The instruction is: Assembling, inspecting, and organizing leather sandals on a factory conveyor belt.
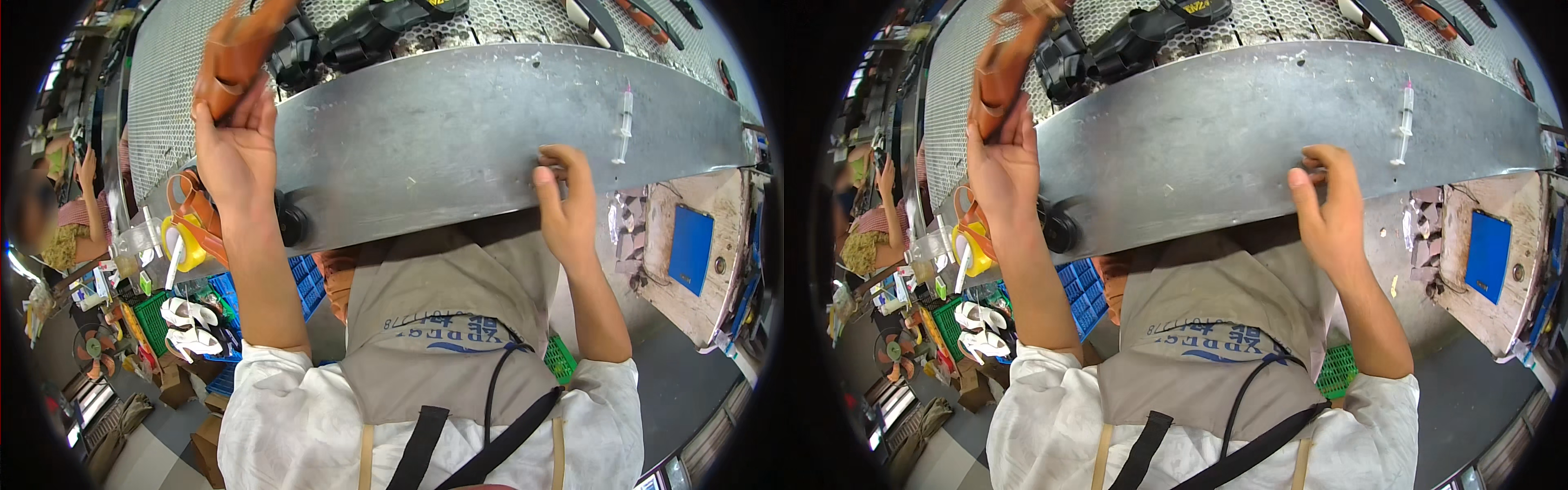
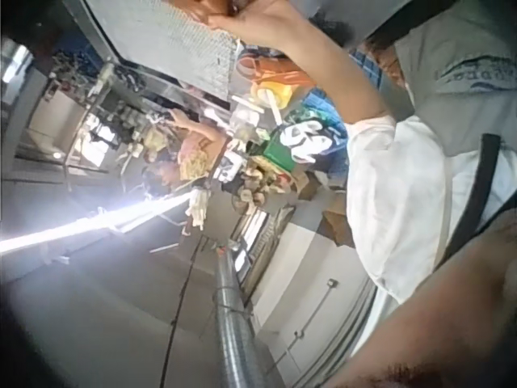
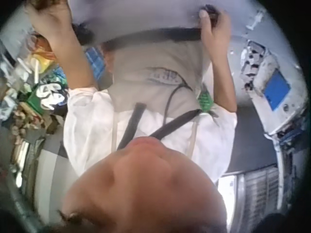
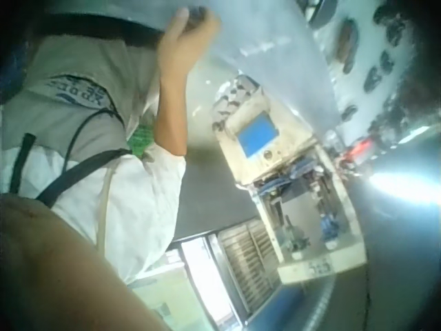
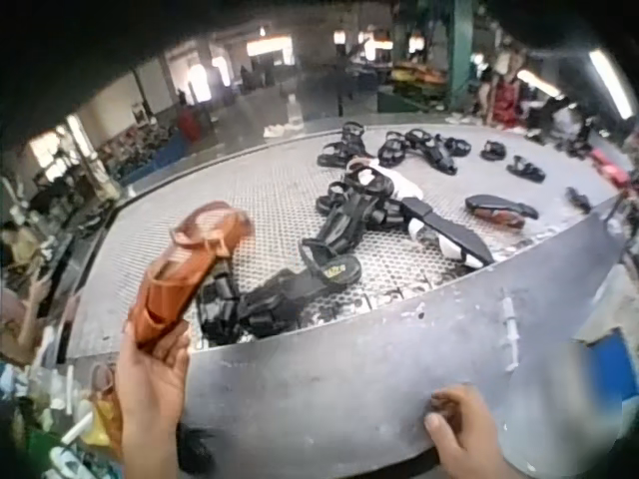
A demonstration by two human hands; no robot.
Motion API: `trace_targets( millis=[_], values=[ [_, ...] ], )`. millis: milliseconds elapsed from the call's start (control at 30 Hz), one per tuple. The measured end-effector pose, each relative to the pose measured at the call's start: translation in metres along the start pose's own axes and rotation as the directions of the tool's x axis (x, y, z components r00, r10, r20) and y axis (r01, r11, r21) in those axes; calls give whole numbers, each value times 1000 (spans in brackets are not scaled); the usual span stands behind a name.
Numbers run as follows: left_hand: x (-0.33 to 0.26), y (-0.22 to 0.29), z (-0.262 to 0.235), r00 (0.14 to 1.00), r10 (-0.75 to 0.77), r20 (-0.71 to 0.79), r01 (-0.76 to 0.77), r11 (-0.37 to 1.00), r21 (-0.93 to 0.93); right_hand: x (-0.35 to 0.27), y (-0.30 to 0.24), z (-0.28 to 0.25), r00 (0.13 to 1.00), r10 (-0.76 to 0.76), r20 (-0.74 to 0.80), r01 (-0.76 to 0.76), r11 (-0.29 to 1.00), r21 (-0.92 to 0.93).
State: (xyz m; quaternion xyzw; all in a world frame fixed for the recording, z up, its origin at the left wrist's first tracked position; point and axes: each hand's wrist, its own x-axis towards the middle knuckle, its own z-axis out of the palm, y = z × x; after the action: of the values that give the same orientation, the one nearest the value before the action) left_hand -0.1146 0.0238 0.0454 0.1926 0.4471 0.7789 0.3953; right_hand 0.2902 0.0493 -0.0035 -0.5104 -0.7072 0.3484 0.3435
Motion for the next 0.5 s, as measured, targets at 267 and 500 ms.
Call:
trace_targets(
  millis=[267,500],
  values=[
    [76,-77,10,970,234,-70,96,-101,990,8,4,32,939,-340,-49,287,855,-431],
    [58,-51,50,952,292,93,-205,380,902,0,-6,19,941,-337,-42,292,865,-408]
  ],
)
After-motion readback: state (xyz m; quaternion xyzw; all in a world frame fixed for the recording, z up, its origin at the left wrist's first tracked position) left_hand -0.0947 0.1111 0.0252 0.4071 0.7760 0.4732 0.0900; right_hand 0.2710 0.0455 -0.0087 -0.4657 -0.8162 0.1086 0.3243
